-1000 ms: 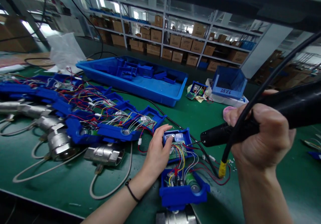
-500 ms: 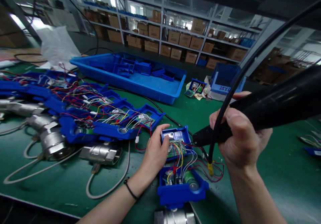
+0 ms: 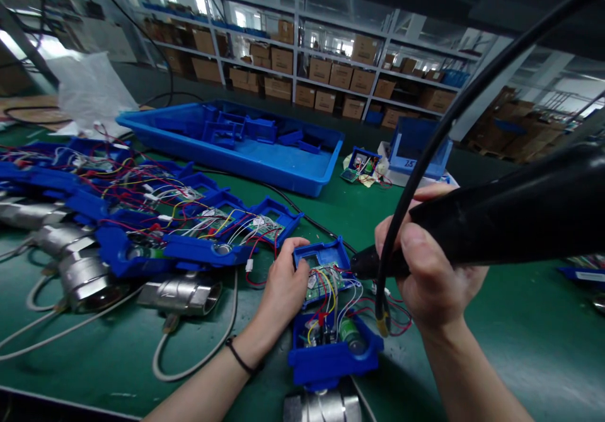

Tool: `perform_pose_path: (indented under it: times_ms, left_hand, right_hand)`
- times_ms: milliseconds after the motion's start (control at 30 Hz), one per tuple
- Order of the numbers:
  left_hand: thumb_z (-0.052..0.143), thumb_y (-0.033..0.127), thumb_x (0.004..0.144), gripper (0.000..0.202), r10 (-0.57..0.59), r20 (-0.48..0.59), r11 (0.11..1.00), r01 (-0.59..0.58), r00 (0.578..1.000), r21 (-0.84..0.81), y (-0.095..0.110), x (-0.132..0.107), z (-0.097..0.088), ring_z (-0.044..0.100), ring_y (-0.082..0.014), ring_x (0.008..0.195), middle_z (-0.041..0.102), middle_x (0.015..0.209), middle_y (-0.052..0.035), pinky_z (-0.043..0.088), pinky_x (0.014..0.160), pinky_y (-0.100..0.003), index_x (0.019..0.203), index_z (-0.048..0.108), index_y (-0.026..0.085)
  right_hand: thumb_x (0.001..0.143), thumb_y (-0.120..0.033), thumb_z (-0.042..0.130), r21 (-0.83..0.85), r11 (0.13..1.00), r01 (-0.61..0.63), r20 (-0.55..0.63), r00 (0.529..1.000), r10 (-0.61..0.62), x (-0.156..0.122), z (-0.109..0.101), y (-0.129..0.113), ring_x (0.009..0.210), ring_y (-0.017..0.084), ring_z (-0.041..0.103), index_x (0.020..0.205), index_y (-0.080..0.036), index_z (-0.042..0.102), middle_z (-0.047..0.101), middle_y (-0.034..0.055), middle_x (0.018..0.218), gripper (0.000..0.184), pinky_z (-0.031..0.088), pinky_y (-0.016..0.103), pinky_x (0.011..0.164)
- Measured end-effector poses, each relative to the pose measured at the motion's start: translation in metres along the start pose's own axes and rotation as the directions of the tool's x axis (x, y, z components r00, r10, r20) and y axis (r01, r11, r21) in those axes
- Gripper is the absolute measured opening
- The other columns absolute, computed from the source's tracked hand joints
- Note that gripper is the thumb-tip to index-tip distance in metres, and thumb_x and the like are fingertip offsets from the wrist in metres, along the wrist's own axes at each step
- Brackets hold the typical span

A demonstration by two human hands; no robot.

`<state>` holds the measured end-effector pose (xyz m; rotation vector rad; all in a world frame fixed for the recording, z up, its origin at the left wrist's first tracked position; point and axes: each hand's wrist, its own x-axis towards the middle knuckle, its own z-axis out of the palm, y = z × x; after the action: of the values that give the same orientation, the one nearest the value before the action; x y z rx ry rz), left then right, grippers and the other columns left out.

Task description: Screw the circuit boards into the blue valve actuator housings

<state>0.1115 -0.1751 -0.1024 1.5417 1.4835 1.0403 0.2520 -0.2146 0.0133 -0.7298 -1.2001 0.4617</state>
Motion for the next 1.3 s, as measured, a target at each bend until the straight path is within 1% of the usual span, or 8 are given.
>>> perform_pose_path:
  times_ms: [167, 400, 600, 767, 900, 1067, 1167, 1300]
  left_hand:
    - [0.042, 0.010, 0.073, 0.032, -0.049, 0.006, 0.999, 0.049, 0.999, -0.007, 0.001, 0.001, -0.001, 0.053, -0.0148, 0.061, 0.058, 0.073, 0.0018, 0.040, 0.060, -0.027, 0.102, 0.054, 0.020]
    - [0.042, 0.010, 0.071, 0.033, -0.104, 0.025, 0.994, 0.104, 0.994, 0.017, 0.005, 0.002, -0.001, 0.051, -0.0146, 0.061, 0.057, 0.070, 0.0023, 0.037, 0.060, -0.026, 0.100, 0.054, 0.020]
    - [0.042, 0.011, 0.071, 0.032, -0.096, 0.021, 0.995, 0.096, 0.995, -0.006, 0.006, 0.002, -0.001, 0.052, -0.0150, 0.062, 0.057, 0.072, 0.0021, 0.037, 0.061, -0.025, 0.099, 0.054, 0.021]
    - [0.043, 0.011, 0.071, 0.030, -0.101, 0.023, 0.995, 0.101, 0.995, 0.001, 0.005, 0.002, -0.001, 0.050, -0.0150, 0.058, 0.056, 0.067, 0.0035, 0.036, 0.058, -0.025, 0.098, 0.053, 0.022]
    - [0.043, 0.013, 0.074, 0.027, -0.072, 0.022, 0.997, 0.071, 0.997, 0.040, 0.006, 0.000, -0.003, 0.054, -0.0161, 0.063, 0.058, 0.070, 0.0021, 0.039, 0.061, -0.026, 0.098, 0.053, 0.021]
    - [0.045, 0.023, 0.082, 0.026, 0.014, 0.013, 0.985, -0.016, 1.000, 0.172, 0.008, -0.003, -0.006, 0.060, -0.0208, 0.079, 0.064, 0.087, -0.0037, 0.043, 0.073, -0.033, 0.107, 0.054, 0.021]
    - [0.044, 0.021, 0.082, 0.030, 0.047, 0.046, 0.994, -0.052, 0.998, 0.099, 0.007, -0.002, -0.007, 0.061, -0.0209, 0.090, 0.065, 0.100, -0.0056, 0.044, 0.081, -0.034, 0.111, 0.052, 0.020]
    - [0.041, 0.017, 0.082, 0.029, 0.083, 0.114, 0.995, -0.089, 0.990, 0.041, 0.007, -0.001, -0.006, 0.061, -0.0191, 0.089, 0.065, 0.098, -0.0038, 0.044, 0.081, -0.032, 0.108, 0.053, 0.020]
  right_hand:
    - [0.075, -0.024, 0.063, -0.011, 1.000, 0.025, 0.012, 1.000, -0.025, -0.002, -0.001, 0.000, 0.050, 0.012, 0.052, 0.094, -0.025, 0.058, 0.053, -0.0055, 0.061, 0.020, 0.043, 0.027, 0.044]
    - [0.074, -0.016, 0.060, 0.002, 0.999, 0.054, 0.019, 0.998, -0.054, -0.004, -0.001, 0.002, 0.049, 0.011, 0.053, 0.094, -0.025, 0.057, 0.054, -0.0050, 0.064, 0.023, 0.044, 0.027, 0.044]
    - [0.073, -0.018, 0.061, 0.035, 0.999, 0.041, 0.016, 0.999, -0.041, -0.004, 0.000, 0.005, 0.052, 0.011, 0.053, 0.094, -0.025, 0.058, 0.055, -0.0044, 0.067, 0.022, 0.046, 0.028, 0.048]
    - [0.074, -0.022, 0.062, 0.011, 0.996, 0.087, -0.005, 0.996, -0.087, -0.002, 0.000, 0.006, 0.053, 0.012, 0.054, 0.093, -0.025, 0.058, 0.054, -0.0039, 0.066, 0.020, 0.048, 0.030, 0.050]
    - [0.072, -0.025, 0.064, 0.002, 0.999, 0.048, -0.022, 0.999, -0.048, 0.001, 0.001, 0.003, 0.054, 0.013, 0.055, 0.092, -0.023, 0.057, 0.053, -0.0046, 0.061, 0.021, 0.049, 0.031, 0.052]
    - [0.072, -0.024, 0.065, 0.046, 0.999, -0.002, -0.009, 1.000, 0.002, 0.006, -0.001, -0.001, 0.043, 0.009, 0.045, 0.091, -0.023, 0.059, 0.053, -0.0055, 0.058, 0.020, 0.040, 0.024, 0.040]
    - [0.071, -0.020, 0.064, 0.039, 0.999, -0.011, 0.003, 1.000, 0.011, 0.008, -0.002, 0.001, 0.042, 0.008, 0.045, 0.088, -0.022, 0.061, 0.053, -0.0055, 0.058, 0.017, 0.040, 0.023, 0.038]
    - [0.070, -0.019, 0.064, 0.003, 1.000, 0.013, -0.041, 0.999, -0.012, 0.008, -0.001, 0.006, 0.043, 0.009, 0.048, 0.088, -0.022, 0.060, 0.054, -0.0053, 0.059, 0.019, 0.044, 0.024, 0.040]
